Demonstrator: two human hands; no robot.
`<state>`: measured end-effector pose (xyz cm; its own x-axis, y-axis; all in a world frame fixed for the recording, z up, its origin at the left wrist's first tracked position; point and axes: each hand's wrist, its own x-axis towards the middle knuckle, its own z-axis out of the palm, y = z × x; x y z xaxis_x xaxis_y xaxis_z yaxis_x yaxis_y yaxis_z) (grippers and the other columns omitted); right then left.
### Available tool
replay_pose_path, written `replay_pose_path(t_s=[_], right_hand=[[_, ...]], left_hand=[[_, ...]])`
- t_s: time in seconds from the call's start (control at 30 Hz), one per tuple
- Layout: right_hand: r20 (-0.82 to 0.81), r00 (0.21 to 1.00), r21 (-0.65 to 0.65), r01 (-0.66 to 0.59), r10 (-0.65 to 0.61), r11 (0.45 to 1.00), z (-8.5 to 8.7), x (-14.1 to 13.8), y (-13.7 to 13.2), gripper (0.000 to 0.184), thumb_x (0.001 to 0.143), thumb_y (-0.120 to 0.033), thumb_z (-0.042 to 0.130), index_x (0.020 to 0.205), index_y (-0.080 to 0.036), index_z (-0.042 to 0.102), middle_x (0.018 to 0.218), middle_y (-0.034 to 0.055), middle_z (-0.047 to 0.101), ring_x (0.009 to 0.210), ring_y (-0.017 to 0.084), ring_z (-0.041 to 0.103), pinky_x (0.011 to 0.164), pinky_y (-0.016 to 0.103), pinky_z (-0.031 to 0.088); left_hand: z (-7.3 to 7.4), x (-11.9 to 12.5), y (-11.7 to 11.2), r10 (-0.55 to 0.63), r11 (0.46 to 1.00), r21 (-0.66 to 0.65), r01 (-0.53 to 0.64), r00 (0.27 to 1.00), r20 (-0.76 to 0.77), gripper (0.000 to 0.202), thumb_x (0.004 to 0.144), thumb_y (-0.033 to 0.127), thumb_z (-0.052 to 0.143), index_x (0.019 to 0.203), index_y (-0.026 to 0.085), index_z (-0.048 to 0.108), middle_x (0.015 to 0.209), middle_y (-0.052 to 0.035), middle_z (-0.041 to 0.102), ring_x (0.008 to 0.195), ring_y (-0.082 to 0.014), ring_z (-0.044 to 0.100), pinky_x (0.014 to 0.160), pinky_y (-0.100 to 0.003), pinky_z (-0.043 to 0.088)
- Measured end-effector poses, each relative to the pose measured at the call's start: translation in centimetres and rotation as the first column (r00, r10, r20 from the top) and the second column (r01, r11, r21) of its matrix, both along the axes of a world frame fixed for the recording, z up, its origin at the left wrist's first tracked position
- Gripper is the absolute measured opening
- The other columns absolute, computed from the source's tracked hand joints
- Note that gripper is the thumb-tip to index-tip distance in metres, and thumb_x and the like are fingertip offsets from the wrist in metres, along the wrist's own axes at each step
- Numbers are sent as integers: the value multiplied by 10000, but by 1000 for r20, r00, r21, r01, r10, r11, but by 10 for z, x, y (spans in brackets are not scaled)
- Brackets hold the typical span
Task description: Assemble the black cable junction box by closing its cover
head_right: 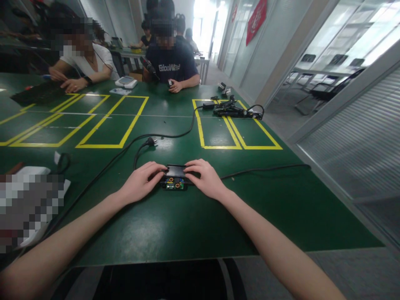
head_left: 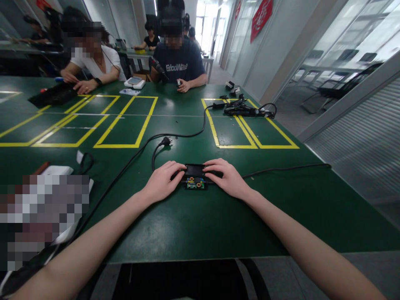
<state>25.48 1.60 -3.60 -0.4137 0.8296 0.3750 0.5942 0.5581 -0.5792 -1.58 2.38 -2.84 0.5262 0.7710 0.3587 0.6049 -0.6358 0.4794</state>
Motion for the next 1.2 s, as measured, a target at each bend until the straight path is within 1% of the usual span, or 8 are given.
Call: replay_pose_path(t_s=[0.17,0.33,0.57,0.7,0.8,0.9,1.07,1.2], right_hand=[[-209,978,-41,-35,25,999,2,-8,-4,70,929,-225,676,910,-223,743,1149,84,718,1064,239,699,973,441,574],[-348,937,-179,-93,25,979,2,-10,-6,84,897,-256,701,955,-196,709,1189,90,662,793,153,699,772,351,637],[-403,915,-194,-105,18,975,-2,-11,-7,271,864,-178,662,1130,-219,692,1240,82,625,915,159,710,820,330,645],[-422,906,-227,-97,-8,969,-3,-10,-5,450,840,-173,674,1285,-237,702,1265,86,659,934,166,709,778,310,641],[-397,917,-292,-84,-41,953,-3,-9,-4,450,820,-172,697,1267,-217,735,1120,73,748,910,187,717,774,329,634],[-404,911,-340,-64,-84,938,-2,-10,-3,429,810,-171,707,1235,-196,755,1007,61,784,889,195,735,830,357,635],[-414,906,-345,-73,-82,936,-1,-12,-5,402,826,-172,690,1221,-209,755,1037,55,791,875,188,751,871,374,644],[-401,915,-323,-87,-53,942,0,-11,-5,383,843,-177,681,1218,-216,748,1018,51,789,871,188,749,870,381,646]], left_hand=[[-2,-1,3,-18,1000,17,18,1000,17,199,1016,252,545,1029,213,739,1032,-60,728,1008,-224,657,893,-359,542],[0,-1,7,-45,998,-35,48,994,99,202,1011,217,555,968,190,751,954,-58,752,924,-205,689,845,-333,549],[-1,-1,6,-90,996,-1,91,989,115,176,979,212,577,939,191,747,929,-54,756,887,-197,695,812,-316,542],[0,-2,4,-37,997,-61,46,989,142,94,944,220,594,917,188,679,837,-20,715,755,-168,660,686,-272,502],[2,-1,2,1,990,-136,23,985,172,48,914,234,617,886,195,610,782,8,674,697,-149,630,624,-246,465],[4,0,1,-1,985,-169,35,981,194,44,912,239,601,900,201,583,806,8,678,710,-144,633,632,-241,464],[6,0,1,15,974,-223,36,975,222,59,918,255,583,937,208,553,818,2,696,721,-148,642,586,-222,444],[5,0,1,30,972,-235,24,974,224,120,898,253,607,989,209,543,785,12,717,649,-136,607,576,-223,432]])
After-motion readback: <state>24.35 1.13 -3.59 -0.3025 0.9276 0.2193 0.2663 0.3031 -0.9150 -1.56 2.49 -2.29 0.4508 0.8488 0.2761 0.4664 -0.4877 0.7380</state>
